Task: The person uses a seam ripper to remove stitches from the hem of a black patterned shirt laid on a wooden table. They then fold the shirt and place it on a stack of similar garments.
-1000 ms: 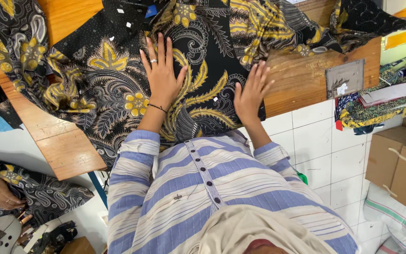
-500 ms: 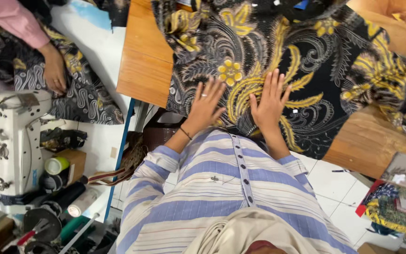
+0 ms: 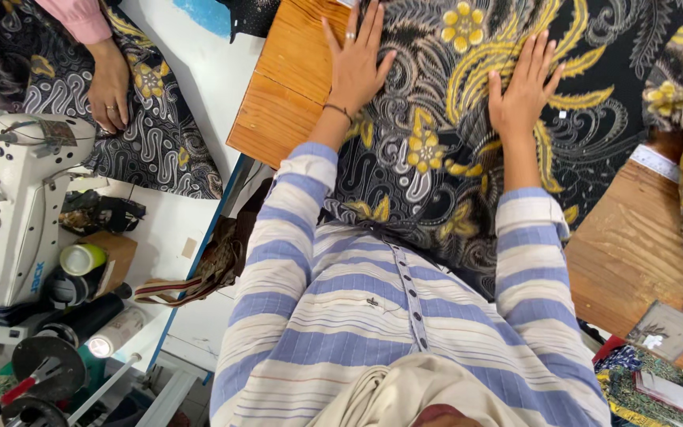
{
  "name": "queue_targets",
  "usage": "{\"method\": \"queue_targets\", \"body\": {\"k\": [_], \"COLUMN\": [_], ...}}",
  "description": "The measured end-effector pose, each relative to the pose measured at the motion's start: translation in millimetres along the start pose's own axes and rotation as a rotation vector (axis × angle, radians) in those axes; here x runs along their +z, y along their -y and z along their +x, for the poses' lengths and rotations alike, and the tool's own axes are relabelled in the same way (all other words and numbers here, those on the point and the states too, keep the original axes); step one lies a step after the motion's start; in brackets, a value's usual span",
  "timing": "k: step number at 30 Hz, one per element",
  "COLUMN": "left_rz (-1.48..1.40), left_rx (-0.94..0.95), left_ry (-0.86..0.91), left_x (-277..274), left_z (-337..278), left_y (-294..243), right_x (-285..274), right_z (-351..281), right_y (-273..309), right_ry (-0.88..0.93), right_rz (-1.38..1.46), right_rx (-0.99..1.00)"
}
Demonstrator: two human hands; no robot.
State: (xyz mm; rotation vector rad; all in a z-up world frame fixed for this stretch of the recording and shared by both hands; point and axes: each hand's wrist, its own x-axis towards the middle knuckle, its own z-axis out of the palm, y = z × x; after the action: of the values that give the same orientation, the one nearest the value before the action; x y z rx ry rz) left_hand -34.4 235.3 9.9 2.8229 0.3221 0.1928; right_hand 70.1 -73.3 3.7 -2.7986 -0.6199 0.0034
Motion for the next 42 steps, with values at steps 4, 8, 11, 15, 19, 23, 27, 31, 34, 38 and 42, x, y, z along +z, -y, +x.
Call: {"method": "queue_targets", "body": {"k": [4, 8, 11, 15, 19, 23, 27, 31, 34, 38, 42], "left_rz": [0.027, 0.016, 0.002, -0.005, 0.022, 0.033, -0.223, -0.148, -0.118, -0.089, -0.078], "left_rx": [-0.124, 0.015, 0.015, -0.009, 0.037, -0.131, 0.235, 0.537, 0.514, 0.528, 0.516], "left_ry": [0.189, -0.163, -0.140, -0.046, -0.162, -0.046, -0.187, 0.167, 0.158, 0.177, 0.203], "left_x": [-10, -5, 5, 15, 19, 40, 77, 81, 69, 57, 54], "left_z": [28, 16, 11, 11, 12, 20, 16, -8, -10, -13, -10], "left_y": [10, 23, 31, 34, 43, 13, -104, -178, -188, -185, -194], "right_x": [7, 12, 15, 15, 24, 37, 45, 45, 31, 27, 25], "right_z": [31, 19, 14, 7, 11, 21, 33, -7, -66, -97, -95], "right_y": [8, 16, 21, 21, 12, -6, -38, -85, -116, -109, -98], "right_ry": [-0.008, -0.011, 0.027, -0.025, -0.082, -0.153, -0.192, -0.447, -0.602, -0.364, -0.358], "right_rz": [-0.024, -0.039, -0.017, -0.021, -0.029, 0.104, 0.518, 0.780, 0.014, -0.141, -0.088], "right_rx": [-0.014, -0.004, 0.041, 0.008, -0.034, -0.017, 0.072, 0.388, 0.574, 0.608, 0.510]}}
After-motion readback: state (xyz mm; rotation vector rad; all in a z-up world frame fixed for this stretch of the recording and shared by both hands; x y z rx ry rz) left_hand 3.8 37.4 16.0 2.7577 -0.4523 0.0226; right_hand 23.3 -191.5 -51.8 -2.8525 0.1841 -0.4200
